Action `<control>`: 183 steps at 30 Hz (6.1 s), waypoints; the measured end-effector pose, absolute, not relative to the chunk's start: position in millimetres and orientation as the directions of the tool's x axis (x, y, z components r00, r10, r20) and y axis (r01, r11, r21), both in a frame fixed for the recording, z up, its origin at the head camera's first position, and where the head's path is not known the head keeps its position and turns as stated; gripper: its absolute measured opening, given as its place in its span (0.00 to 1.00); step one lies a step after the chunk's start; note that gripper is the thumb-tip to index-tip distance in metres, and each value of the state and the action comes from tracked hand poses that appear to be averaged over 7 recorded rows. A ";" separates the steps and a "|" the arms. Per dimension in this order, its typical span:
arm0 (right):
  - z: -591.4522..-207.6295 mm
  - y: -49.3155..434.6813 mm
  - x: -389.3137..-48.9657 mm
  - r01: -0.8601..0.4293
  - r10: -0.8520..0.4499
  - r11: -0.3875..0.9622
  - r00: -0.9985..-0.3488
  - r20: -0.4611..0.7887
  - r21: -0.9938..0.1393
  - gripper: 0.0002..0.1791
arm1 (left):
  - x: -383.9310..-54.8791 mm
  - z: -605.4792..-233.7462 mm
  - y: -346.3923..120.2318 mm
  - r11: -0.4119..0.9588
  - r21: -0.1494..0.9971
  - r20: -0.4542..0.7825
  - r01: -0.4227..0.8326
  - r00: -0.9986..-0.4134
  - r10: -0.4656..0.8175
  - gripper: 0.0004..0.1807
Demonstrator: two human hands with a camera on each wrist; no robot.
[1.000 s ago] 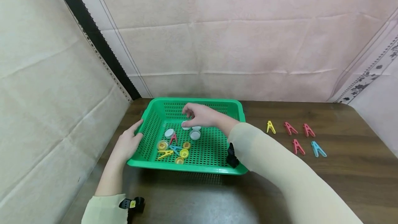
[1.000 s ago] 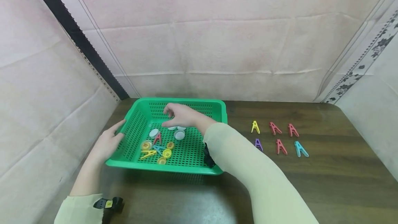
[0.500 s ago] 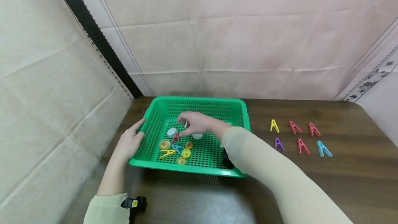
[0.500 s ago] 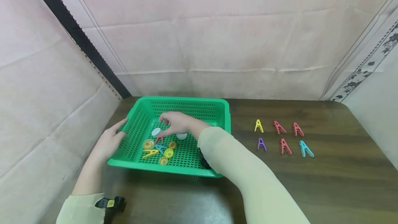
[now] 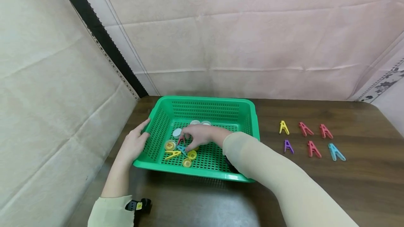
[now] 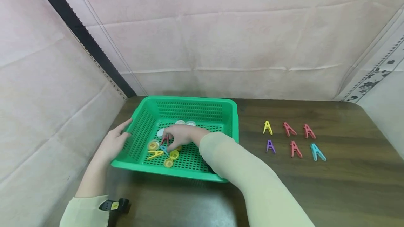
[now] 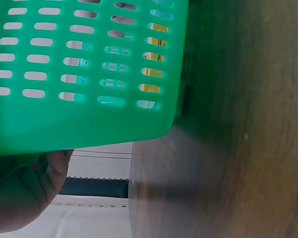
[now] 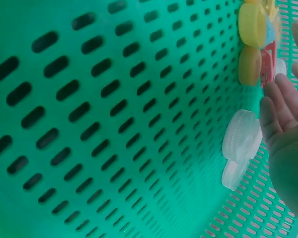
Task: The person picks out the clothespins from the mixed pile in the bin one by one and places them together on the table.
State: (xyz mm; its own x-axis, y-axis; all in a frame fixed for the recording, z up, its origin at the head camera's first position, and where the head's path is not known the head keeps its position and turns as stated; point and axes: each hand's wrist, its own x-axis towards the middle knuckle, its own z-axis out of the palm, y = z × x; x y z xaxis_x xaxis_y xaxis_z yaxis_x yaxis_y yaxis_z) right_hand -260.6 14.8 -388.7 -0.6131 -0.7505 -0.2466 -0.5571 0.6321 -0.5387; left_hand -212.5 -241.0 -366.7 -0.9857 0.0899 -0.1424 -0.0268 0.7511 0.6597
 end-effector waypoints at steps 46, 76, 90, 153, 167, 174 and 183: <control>-399.5 3.5 -259.2 -0.647 -0.786 0.619 -0.523 -0.331 -0.445 0.22 | -212.6 -363.3 -241.8 0.731 0.678 -0.174 -0.070 -0.982 0.068 0.30; -392.8 -11.6 -245.2 -0.724 -0.820 0.573 -0.504 -0.272 -0.385 0.14 | -212.5 -358.9 -240.2 0.720 0.691 -0.161 -0.059 -0.984 0.073 0.30; -371.0 4.2 -243.1 -0.709 -0.817 0.577 -0.514 -0.262 -0.406 0.17 | -213.5 -356.1 -238.2 0.735 0.677 -0.158 -0.043 -0.983 0.089 0.31; -313.8 144.0 -211.2 -0.562 -0.673 0.687 -0.731 -0.111 -0.460 0.14 | -208.9 -357.4 -241.2 0.762 0.646 -0.158 -0.028 -0.983 0.097 0.31; -313.0 175.1 -198.8 -0.531 -0.630 0.697 -0.774 -0.058 -0.481 0.16 | -207.9 -357.4 -241.3 0.759 0.651 -0.137 -0.006 -0.985 0.109 0.31; -310.7 189.7 -193.1 -0.520 -0.611 0.698 -0.791 -0.031 -0.492 0.16 | -208.0 -358.9 -239.9 0.757 0.654 -0.140 -0.011 -0.984 0.107 0.31; -321.4 211.8 -184.8 -0.475 -0.559 0.725 -0.829 -0.023 -0.499 0.13 | -208.5 -358.1 -241.2 0.770 0.637 -0.136 0.000 -0.984 0.113 0.31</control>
